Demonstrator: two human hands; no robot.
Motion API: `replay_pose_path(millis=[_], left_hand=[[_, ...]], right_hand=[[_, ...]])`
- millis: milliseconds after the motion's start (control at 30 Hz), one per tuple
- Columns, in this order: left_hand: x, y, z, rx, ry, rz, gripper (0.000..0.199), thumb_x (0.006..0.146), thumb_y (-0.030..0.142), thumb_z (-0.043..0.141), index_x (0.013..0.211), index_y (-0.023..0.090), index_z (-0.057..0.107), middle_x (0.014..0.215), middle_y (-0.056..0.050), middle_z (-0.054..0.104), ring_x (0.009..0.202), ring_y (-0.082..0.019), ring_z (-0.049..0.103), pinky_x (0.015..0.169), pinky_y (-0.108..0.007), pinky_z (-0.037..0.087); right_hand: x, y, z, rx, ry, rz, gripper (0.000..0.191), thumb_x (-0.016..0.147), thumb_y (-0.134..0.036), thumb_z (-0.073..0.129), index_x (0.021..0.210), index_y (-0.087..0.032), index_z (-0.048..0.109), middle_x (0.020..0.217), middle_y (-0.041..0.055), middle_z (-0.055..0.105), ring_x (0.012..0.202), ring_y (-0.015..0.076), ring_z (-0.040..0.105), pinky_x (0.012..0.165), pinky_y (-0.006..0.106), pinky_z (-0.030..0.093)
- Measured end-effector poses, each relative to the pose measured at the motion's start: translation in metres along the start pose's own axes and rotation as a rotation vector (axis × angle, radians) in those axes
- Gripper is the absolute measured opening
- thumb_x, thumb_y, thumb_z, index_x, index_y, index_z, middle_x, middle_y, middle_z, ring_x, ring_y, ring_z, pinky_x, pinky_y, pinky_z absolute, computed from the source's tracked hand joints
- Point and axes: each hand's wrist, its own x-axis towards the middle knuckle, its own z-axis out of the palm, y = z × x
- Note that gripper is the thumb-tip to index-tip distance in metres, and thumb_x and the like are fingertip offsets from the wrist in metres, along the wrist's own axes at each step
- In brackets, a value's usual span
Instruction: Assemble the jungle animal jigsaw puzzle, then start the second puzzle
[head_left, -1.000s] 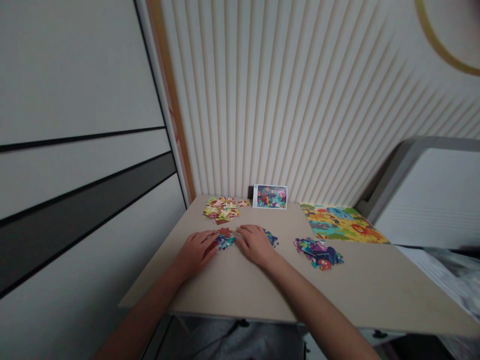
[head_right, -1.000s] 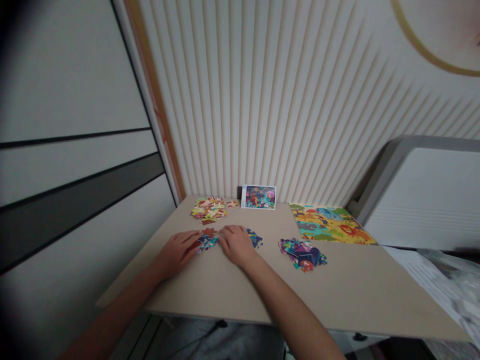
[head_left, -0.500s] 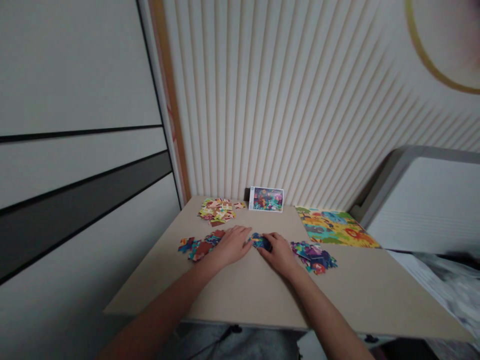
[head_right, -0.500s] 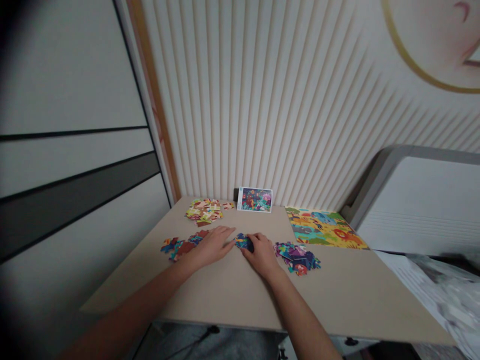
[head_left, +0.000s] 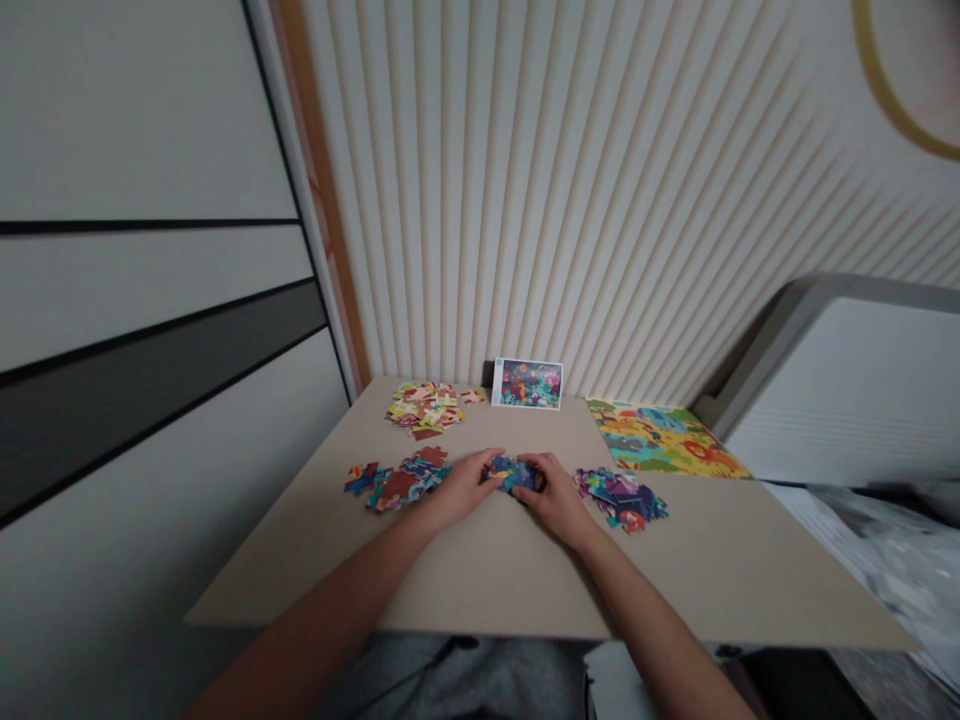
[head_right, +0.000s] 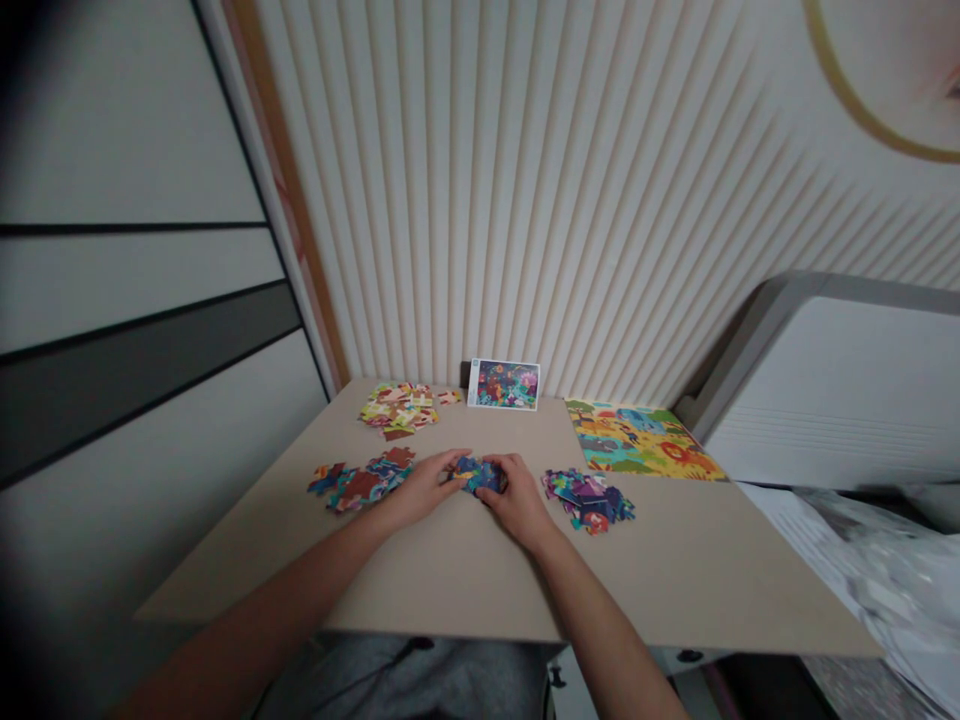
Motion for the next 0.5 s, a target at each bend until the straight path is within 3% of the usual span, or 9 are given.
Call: replay_pose_path(millis=[233, 500], left_hand=[[0.002, 0.004, 0.001, -0.330, 0.052, -0.132, 0.049, 0.085, 0.052, 0.074, 0.119, 0.018, 0.061, 0.100, -0.008, 0.074, 0.089, -0.021, 0.075, 0.076, -0.033, 0.061], [0.006, 0.001, -0.004, -0.455, 0.134, -0.251, 0.051, 0.076, 0.057, 0.081, 0.099, 0.018, 0.059, 0.075, -0.001, 0.072, 0.060, -0.018, 0.073, 0.052, -0.023, 0.053]], right_hand=[[-0.002, -0.002, -0.005, 0.187, -0.018, 0.133, 0.025, 0.086, -0.038, 0.071, 0.103, -0.020, 0.069, 0.094, 0.0035, 0.072, 0.081, 0.0190, 0.066, 0.075, 0.032, 0.053], [0.004, 0.007, -0.012, 0.383, 0.078, 0.203, 0.035, 0.079, -0.051, 0.080, 0.086, -0.019, 0.067, 0.072, -0.0020, 0.064, 0.065, 0.0142, 0.059, 0.063, 0.026, 0.047]])
